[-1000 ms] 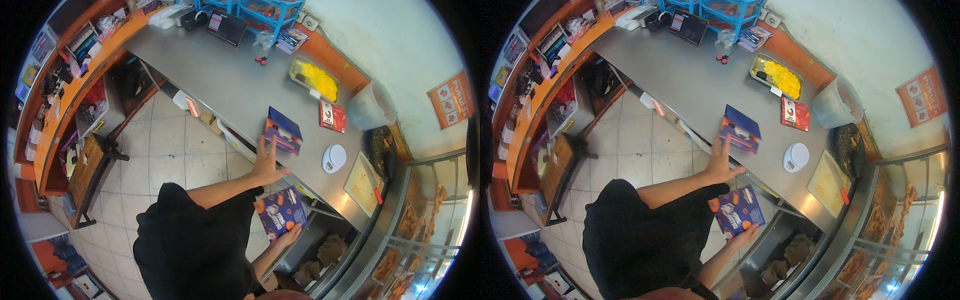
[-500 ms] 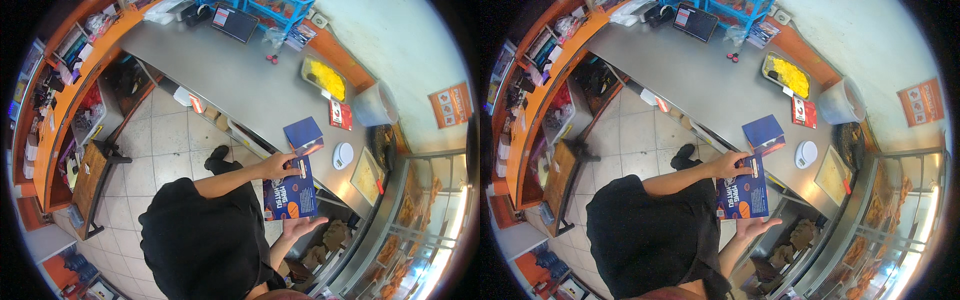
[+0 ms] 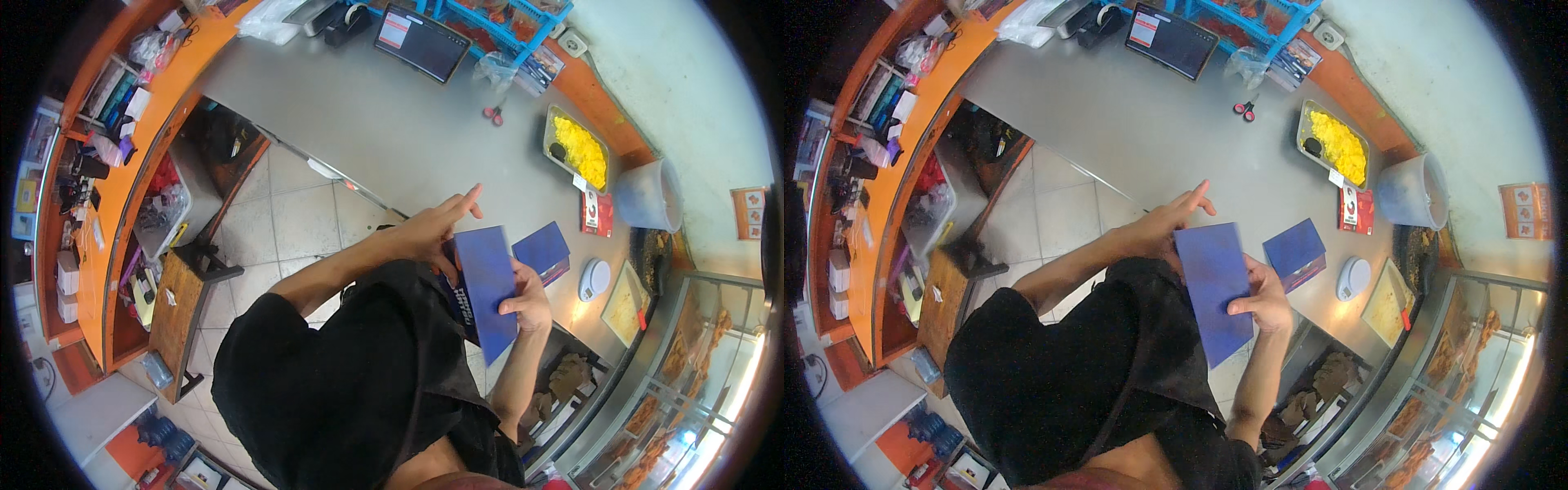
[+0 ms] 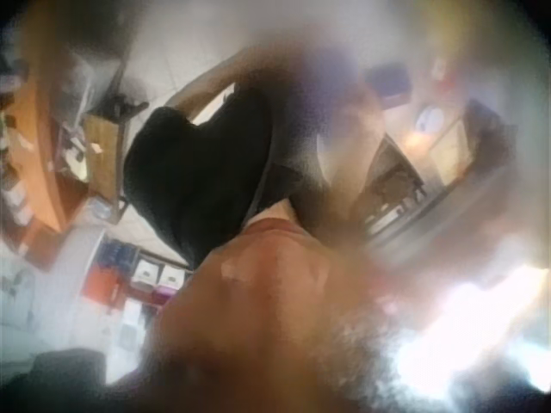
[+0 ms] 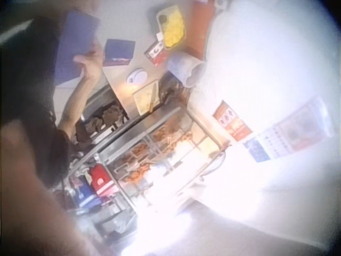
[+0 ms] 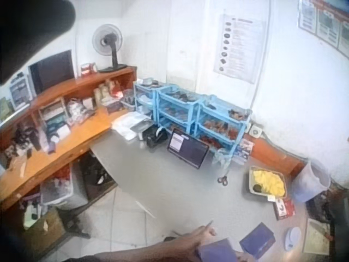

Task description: The person assembles two food orders by placing steamed buns and scrambled eggs into paper boxes, then cuts fried chicken pieces and adds them to the boxes. The person uses a knife and a cutting board to portion the chicken.

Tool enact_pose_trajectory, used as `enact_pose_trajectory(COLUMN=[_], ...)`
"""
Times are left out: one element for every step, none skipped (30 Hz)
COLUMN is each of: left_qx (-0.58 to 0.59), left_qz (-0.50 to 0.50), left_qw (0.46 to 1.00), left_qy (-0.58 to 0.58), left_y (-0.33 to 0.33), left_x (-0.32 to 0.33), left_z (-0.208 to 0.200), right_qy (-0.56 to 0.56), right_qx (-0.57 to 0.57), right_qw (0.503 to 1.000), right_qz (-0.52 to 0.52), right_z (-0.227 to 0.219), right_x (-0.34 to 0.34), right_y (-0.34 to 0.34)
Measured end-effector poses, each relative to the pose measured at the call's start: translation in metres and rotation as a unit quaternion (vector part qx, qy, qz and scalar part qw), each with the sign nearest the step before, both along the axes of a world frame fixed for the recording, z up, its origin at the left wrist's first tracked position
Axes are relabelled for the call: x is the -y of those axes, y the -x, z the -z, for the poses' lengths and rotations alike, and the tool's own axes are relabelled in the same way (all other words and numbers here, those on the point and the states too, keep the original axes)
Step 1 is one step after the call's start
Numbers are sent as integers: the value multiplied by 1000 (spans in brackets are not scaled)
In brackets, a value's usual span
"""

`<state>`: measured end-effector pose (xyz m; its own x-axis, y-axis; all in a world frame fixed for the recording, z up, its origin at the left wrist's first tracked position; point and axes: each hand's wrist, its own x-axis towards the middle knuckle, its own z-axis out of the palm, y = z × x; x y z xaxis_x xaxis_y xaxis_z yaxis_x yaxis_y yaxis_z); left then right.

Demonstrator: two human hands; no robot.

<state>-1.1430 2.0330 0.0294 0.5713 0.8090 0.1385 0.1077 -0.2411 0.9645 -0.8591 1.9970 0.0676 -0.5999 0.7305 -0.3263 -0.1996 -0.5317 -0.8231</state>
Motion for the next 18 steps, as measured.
enact_pose_trajectory(left_qx=[-20, -40, -62, -91, -117, -149, -181, -208, -236, -263, -290, -315, -338, -326, -233, -136, -38, 46], left_qz=[4, 6, 29, 46, 61, 71, 82, 58, 32, 7, -35, -77, -118, -132, -237, -336, -427, -390], left_qw=[998, 993, 979, 966, 949, 941, 931, 921, 911, 898, 893, 885, 876, 896, 912, 910, 889, 920], left_qy=[-54, -109, -194, -239, -286, -296, -308, -323, -338, -352, -343, -334, -324, -272, -240, -202, -161, 19], left_y=[5, 10, 18, 26, 35, 41, 49, 56, 63, 71, 77, 83, 86, 89, 89, 83, 77, 76], left_x=[-5, -10, -15, -17, -20, -23, -26, -31, -35, -38, -41, -43, -44, -43, -41, -38, -35, -30], left_z=[1, 3, 5, 8, 10, 13, 14, 15, 16, 16, 17, 18, 20, 24, 29, 36, 42, 48], right_qy=[-38, -89, -101, -128, -170, -236, -243, -252, -261, -349, -396, -437, -494, -527, -524, -538, -551, -509], right_qx=[50, 62, 97, 92, 49, 102, 130, 165, 199, 215, 222, 231, 211, 275, 348, 393, 439, 442], right_qw=[998, 993, 986, 980, 974, 937, 929, 920, 909, 872, 862, 850, 836, 802, 772, 738, 697, 722], right_qz=[-29, -43, -88, -118, -141, -235, -245, -251, -256, -268, -225, -180, -115, -61, -89, -108, -134, -155], right_z=[-14, -24, -31, -37, -44, -47, -53, -60, -67, -76, -84, -91, -96, -94, -91, -81, -69, -52], right_x=[-9, -15, -18, -22, -24, -31, -31, -33, -32, -34, -33, -29, -27, -22, -20, -17, -15, -15], right_y=[1, 6, 11, 18, 24, 33, 41, 48, 55, 59, 63, 67, 70, 75, 78, 82, 85, 89])
